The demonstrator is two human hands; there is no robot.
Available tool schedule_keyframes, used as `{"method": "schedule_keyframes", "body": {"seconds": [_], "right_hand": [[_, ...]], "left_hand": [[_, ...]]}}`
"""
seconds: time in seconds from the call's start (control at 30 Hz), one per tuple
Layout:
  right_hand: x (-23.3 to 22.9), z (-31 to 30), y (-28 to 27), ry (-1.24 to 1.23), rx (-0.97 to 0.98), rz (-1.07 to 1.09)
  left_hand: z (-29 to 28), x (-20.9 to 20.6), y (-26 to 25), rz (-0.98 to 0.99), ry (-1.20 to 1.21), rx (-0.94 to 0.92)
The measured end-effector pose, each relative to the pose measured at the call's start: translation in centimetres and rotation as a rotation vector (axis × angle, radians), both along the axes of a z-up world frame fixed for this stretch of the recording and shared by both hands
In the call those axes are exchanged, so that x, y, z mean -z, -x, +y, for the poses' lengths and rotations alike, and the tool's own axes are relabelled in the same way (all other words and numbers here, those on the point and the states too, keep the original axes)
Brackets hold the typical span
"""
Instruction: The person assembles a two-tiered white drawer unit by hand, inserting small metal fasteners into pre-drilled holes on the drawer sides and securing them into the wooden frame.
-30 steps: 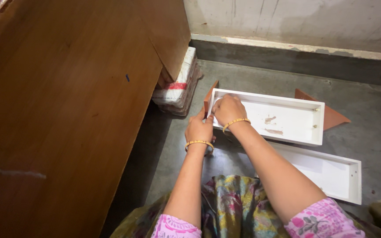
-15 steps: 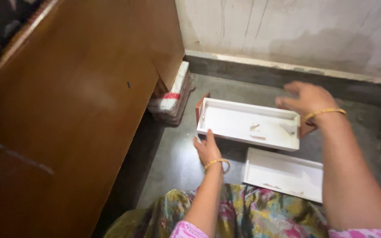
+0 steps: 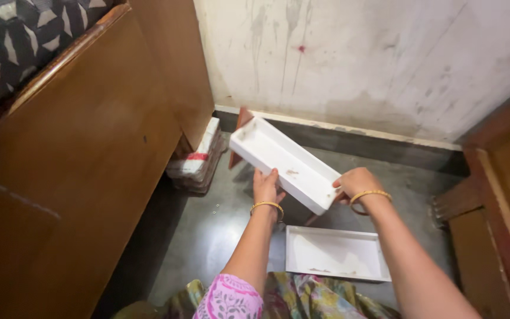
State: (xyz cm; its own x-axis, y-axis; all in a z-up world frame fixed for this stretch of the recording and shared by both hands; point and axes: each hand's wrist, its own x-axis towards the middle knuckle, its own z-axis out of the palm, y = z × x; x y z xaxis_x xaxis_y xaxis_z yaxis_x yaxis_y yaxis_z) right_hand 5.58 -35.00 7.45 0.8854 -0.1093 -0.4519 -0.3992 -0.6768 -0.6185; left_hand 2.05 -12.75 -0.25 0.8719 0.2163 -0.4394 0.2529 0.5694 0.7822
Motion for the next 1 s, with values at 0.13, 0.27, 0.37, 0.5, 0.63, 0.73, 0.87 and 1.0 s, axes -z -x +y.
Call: {"method": "schedule_keyframes", "body": {"seconds": [0.13,0.27,0.37,0.5,0.63,0.73,0.87,1.0], "right_hand": [[-1.1,2.4,2.8,-0.284,0.228,-0.032],[-3.0,4.9,6.2,-0.173,0.125,-0.082],[-4.4,7.3,7.7,-0.186,0.004,-0.105],[-3.9,7.5,8.3,-0.206,-0.186,-0.141],[-0.7,5.3,7.3,0.103,-0.287,-0.408],[3.1,4.5,6.6,0.181,-0.475,-0.91],[7.6,5.9,7.5,0.07,-0.591,-0.438],[9.3,10.1,9.2,-0.069,-0.516,-0.29]], "left_hand": [[-3.0,-2.8,0.8,-0.309,0.117,0.008],[-2.3,-1.5,1.5,-0.236,0.056,0.1],[-0.8,0.1,0.3,-0.208,0.065,0.105],[1.9,1.8,-1.6,-0.355,-0.061,0.16],[5.6,0.9,-2.7,-0.26,-0.035,0.313],[7.8,-0.3,-3.2,-0.197,-0.054,0.345],[10.0,-1.4,-3.0,-0.121,-0.011,0.398],[11.0,-1.9,-2.4,-0.092,0.002,0.437]]}}
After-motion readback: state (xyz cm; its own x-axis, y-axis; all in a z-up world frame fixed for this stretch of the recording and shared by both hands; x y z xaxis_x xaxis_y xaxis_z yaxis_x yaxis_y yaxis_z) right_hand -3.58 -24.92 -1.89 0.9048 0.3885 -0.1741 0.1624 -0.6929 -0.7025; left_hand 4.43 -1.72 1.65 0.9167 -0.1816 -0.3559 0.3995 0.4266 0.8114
